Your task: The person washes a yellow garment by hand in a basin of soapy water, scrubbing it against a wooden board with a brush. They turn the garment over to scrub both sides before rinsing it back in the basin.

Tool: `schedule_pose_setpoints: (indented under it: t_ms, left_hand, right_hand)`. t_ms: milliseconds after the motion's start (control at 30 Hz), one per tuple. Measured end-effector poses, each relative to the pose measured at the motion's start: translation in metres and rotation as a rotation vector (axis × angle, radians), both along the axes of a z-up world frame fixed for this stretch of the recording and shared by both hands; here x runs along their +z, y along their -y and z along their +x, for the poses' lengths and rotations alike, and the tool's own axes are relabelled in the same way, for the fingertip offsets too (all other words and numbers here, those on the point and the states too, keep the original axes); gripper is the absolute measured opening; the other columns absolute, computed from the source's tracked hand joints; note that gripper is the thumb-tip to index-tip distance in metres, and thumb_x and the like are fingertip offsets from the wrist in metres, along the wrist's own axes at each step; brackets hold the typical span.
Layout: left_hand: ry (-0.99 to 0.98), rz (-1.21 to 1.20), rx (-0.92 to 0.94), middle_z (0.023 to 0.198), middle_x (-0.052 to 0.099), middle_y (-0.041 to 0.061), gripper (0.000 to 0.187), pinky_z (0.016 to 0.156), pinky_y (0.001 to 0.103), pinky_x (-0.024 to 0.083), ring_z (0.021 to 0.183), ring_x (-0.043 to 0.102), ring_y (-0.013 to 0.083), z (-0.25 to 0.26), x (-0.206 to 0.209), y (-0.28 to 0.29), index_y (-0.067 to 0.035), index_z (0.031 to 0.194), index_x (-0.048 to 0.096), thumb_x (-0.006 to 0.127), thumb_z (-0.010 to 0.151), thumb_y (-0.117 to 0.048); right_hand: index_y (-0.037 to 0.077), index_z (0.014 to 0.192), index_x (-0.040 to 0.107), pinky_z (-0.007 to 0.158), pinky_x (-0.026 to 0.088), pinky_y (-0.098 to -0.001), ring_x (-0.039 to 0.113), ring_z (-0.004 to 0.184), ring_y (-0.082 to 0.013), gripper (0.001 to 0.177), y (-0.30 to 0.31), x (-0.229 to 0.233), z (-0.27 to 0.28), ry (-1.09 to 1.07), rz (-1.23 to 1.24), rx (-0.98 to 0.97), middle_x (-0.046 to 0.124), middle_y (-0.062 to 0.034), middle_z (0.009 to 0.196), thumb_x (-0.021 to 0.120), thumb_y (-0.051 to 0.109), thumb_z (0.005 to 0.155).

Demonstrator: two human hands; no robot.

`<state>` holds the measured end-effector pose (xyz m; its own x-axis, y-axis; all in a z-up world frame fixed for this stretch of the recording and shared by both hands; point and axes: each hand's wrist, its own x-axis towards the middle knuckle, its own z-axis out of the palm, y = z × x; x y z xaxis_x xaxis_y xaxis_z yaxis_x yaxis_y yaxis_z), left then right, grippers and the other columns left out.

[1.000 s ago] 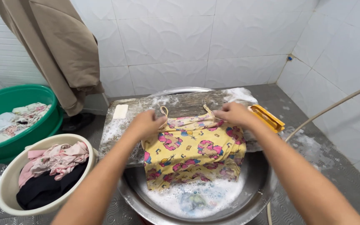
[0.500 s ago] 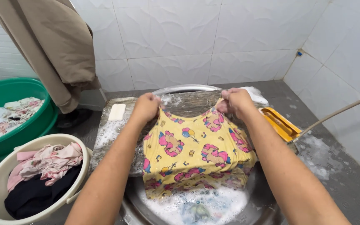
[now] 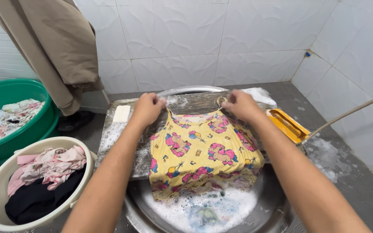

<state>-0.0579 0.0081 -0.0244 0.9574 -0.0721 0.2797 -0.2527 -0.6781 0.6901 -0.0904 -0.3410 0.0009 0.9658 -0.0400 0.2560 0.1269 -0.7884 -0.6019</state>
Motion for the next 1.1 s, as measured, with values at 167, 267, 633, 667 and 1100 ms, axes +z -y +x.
schedule_pose_setpoints:
  t_ms: [167,267,633,667,1100]
  left_hand:
    - [-0.194,0.450,-0.056,0.103,0.069,0.028,0.067,0.086,0.047,0.053,0.096,0.067,0.0396,-0.018,0.010,-0.021,0.005,0.101,0.074,0.075,0.088,-0.060]
    - [-0.400,0.633,-0.147,0.105,0.072,0.026,0.068,0.089,0.045,0.054,0.099,0.070,0.0378,-0.045,0.019,-0.020,0.003,0.104,0.077,0.076,0.084,-0.062]
    - [-0.491,-0.084,0.122,0.106,0.071,0.025,0.042,0.083,0.050,0.061,0.093,0.075,0.0404,-0.081,0.002,-0.020,0.003,0.118,0.059,0.063,0.094,-0.031]
    - [-0.401,0.021,0.159,0.106,0.071,0.026,0.043,0.085,0.049,0.058,0.095,0.074,0.0410,-0.086,0.000,-0.019,0.002,0.119,0.059,0.065,0.094,-0.033]
    - [-0.482,0.323,-0.059,0.083,0.076,0.017,0.038,0.080,0.040,0.056,0.083,0.075,0.0294,-0.180,0.027,-0.032,-0.001,0.087,0.075,0.077,0.082,-0.038]
  right_hand:
    - [0.003,0.108,0.070,0.086,0.053,-0.0400,0.068,0.099,-0.0295,0.061,0.029,0.018,-0.031,-0.416,-0.382,-0.028,0.072,-0.0168,0.106,0.080,0.057,0.083]
    - [0.003,0.104,0.072,0.082,0.054,-0.0402,0.070,0.092,-0.0287,0.057,0.042,0.011,-0.044,-0.532,-0.520,0.078,0.074,-0.0176,0.100,0.081,0.055,0.081]
    - [0.006,0.086,0.057,0.056,0.052,-0.0437,0.061,0.063,-0.0223,0.022,0.064,-0.027,-0.055,-0.505,0.608,-0.086,0.060,-0.0036,0.073,0.069,0.023,0.093]
    - [0.004,0.087,0.060,0.057,0.050,-0.0397,0.060,0.064,-0.0193,0.023,0.068,-0.037,-0.053,-0.382,0.461,-0.057,0.063,-0.0052,0.075,0.073,0.022,0.090]
    - [0.003,0.072,0.066,0.048,0.047,-0.0359,0.055,0.048,-0.0162,0.035,0.086,-0.012,-0.128,-0.572,-0.115,0.173,0.059,-0.0074,0.058,0.084,0.031,0.079]
